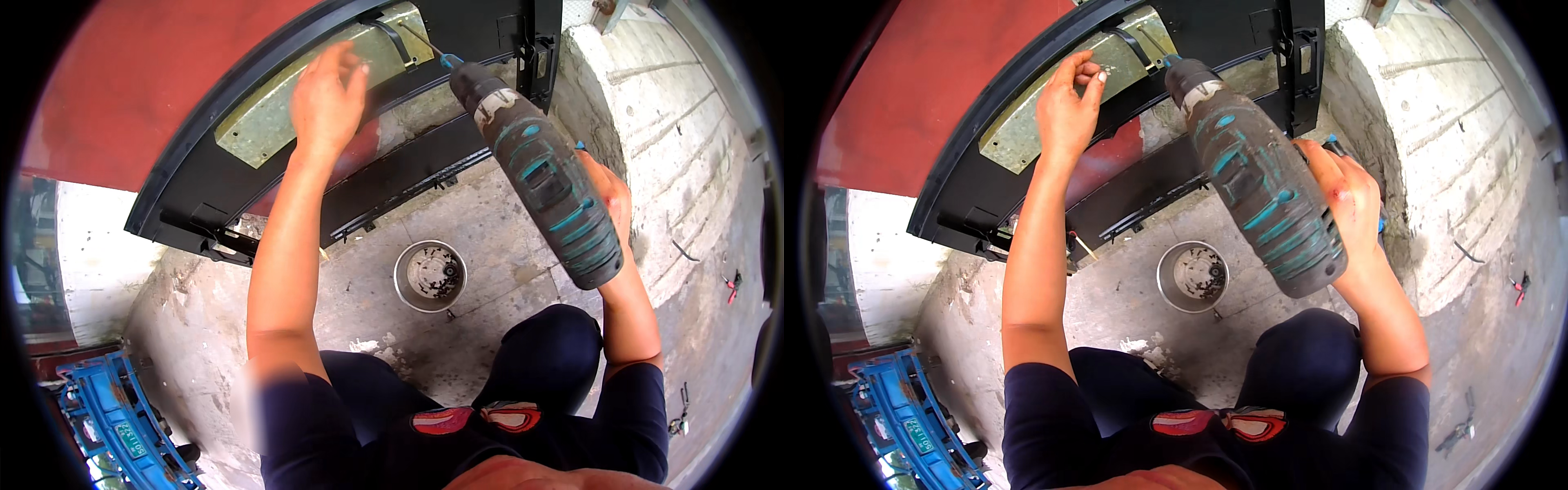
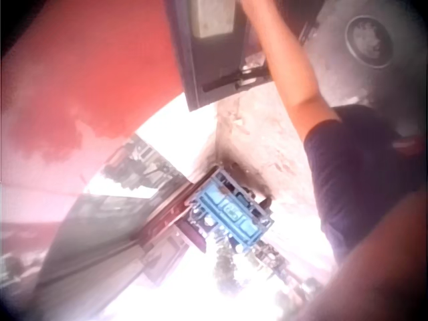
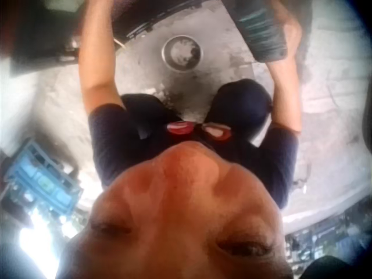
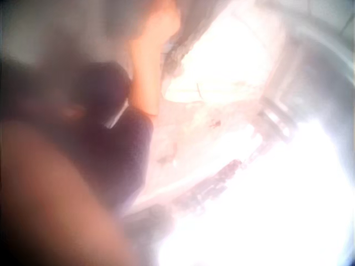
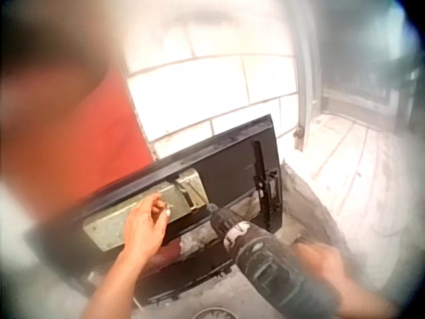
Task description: The person uses a cordless drill and a screwdriver to remove screws and detach metal brackets from a black metal frame. They collect the removed screws in a metal bowl and place the detached parts on the ground.
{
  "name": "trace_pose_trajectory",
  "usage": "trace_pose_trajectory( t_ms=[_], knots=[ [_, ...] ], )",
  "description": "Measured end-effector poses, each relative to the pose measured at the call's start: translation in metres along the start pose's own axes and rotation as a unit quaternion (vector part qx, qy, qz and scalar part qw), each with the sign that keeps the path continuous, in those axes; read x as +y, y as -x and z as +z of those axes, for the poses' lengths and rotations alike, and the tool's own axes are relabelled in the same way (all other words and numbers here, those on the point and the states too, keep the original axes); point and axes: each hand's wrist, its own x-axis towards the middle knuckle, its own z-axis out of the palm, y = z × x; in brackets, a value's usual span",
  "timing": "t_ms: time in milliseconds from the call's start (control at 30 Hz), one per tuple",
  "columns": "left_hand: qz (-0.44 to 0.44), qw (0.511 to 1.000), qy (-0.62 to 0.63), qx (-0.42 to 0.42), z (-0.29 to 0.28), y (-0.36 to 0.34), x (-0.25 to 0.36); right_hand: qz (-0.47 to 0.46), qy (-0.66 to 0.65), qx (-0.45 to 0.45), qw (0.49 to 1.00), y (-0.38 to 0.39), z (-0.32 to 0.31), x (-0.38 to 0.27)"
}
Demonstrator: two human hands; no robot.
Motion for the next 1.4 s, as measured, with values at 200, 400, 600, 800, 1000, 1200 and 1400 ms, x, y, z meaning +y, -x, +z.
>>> trace_pose_trajectory(
  t_ms=[200, 400, 600, 800, 1000, 1200, 1400],
  knots=[
    [-0.002, 0.999, -0.041, -0.007, 0.001, 0.0, 0.005, 0.033, -0.011, -0.014, 0.999, 0.004, -0.001, 0.01],
    [0.013, 0.998, -0.064, -0.009, -0.002, -0.001, 0.001, 0.017, 0.011, -0.004, 1.0, 0.006, 0.003, 0.01],
    [0.0, 0.999, -0.046, -0.022, -0.003, -0.002, 0.004, 0.024, -0.053, 0.015, 0.998, 0.014, 0.01, 0.026],
    [0.006, 0.999, -0.044, -0.017, -0.003, -0.002, 0.003, 0.057, -0.081, 0.003, 0.995, 0.017, 0.007, 0.031],
    [0.035, 0.998, -0.042, -0.007, -0.001, 0.002, 0.005, -0.093, 0.164, -0.017, 0.982, 0.041, -0.017, 0.045],
    [0.142, 0.988, -0.053, 0.019, -0.009, 0.019, 0.009, -0.025, 0.261, -0.025, 0.965, 0.084, -0.044, 0.049],
    [0.125, 0.927, -0.354, -0.012, -0.024, 0.026, -0.011, 0.119, 0.166, 0.08, 0.976, 0.151, -0.034, 0.153]
  ],
)
